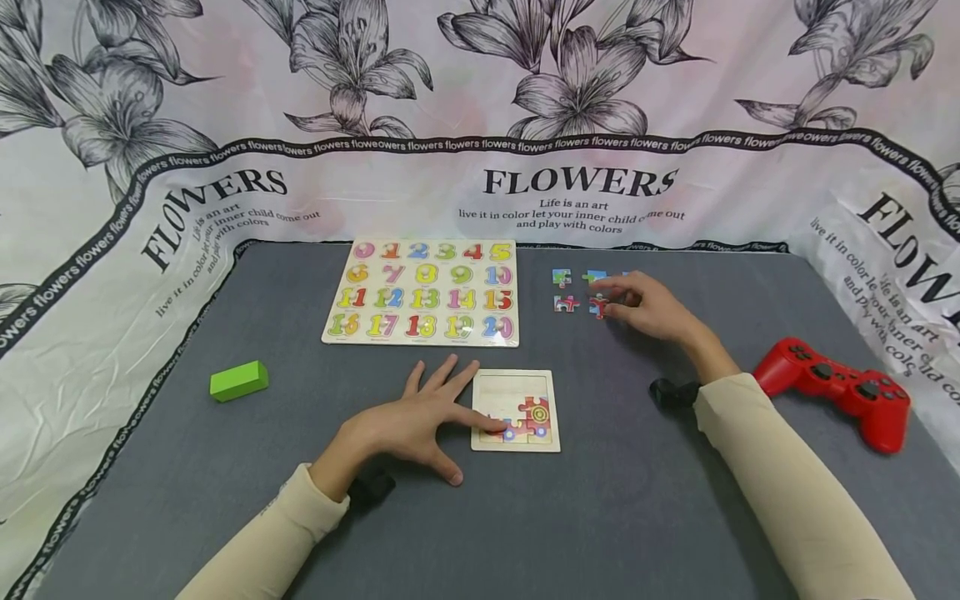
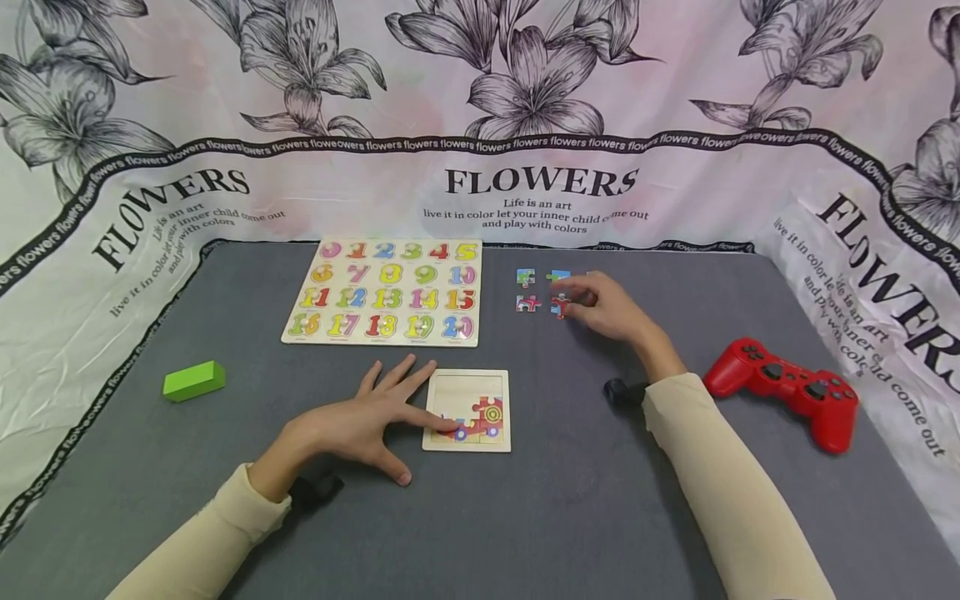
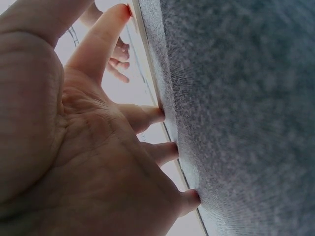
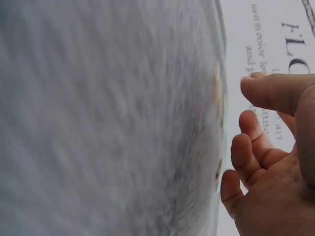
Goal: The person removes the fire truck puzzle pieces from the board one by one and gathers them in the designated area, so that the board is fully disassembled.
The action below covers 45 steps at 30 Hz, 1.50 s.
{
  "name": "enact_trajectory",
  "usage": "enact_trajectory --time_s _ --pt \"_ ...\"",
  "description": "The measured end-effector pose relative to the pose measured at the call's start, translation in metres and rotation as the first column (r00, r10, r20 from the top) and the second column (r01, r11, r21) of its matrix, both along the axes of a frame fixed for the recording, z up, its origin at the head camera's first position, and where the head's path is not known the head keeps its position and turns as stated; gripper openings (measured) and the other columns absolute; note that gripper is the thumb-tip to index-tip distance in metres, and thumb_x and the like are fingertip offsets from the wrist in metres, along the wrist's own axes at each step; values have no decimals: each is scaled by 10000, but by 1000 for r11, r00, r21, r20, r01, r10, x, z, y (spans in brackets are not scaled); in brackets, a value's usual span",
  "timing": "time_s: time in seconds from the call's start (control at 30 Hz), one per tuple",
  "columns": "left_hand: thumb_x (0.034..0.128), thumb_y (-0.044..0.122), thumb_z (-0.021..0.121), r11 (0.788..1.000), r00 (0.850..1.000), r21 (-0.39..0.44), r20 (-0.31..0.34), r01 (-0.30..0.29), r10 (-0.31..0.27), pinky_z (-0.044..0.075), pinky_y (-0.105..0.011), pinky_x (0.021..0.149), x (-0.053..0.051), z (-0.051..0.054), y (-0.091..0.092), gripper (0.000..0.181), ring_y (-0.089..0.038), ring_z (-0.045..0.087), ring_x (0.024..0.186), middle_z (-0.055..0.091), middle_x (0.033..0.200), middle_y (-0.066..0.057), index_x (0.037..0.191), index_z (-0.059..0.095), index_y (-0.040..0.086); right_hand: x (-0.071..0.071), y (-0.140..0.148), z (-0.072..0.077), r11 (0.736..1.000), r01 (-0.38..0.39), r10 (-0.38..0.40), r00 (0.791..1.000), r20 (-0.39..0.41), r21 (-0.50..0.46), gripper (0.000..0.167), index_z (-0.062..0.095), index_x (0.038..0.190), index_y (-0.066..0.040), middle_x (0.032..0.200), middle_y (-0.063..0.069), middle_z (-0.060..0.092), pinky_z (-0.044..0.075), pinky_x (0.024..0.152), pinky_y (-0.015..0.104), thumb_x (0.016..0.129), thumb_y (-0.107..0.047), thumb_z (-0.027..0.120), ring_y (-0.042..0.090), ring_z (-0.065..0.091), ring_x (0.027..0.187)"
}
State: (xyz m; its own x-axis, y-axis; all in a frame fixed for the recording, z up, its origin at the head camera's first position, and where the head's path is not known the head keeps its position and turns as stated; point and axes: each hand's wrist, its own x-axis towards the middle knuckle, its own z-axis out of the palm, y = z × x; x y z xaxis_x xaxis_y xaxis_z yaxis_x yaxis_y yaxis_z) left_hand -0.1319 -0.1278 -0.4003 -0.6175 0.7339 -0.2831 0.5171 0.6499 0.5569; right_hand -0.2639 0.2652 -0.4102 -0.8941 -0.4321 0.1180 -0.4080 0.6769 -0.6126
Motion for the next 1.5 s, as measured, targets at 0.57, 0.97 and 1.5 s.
enact_trajectory --time_s 0.57,0.97,1.5 --pt "756 423 898 1000 1000 -20 11 -3 4 -167 -719 1168 -1 0 1 809 -360 -197 1576 -51 1734 -60 1447 493 539 65 -54 6 956 -281 289 952 105 -85 340 718 1269 -166 1127 37 688 494 846 364 933 -118 735 183 572 950" --pt "745 417 907 1000 1000 -29 2 -2 2 -152 -726 1167 -1 2 1 815 -370 -191 1576 -34 1735 -70 1446 507 524 84 -75 8 927 -374 369 922 119 24 366 754 1200 -234 1092 -47 671 447 907 389 844 -199 831 162 540 1025" --pt "745 424 906 1000 1000 -22 -9 7 -7 -142 -740 1162 -1 1 2 803 -395 -179 1575 -36 1735 -86 1447 524 496 96 -85 3 905 -410 400 911 102 115 425 742 1225 -266 1087 -19 588 354 868 380 817 -292 860 174 453 1005"
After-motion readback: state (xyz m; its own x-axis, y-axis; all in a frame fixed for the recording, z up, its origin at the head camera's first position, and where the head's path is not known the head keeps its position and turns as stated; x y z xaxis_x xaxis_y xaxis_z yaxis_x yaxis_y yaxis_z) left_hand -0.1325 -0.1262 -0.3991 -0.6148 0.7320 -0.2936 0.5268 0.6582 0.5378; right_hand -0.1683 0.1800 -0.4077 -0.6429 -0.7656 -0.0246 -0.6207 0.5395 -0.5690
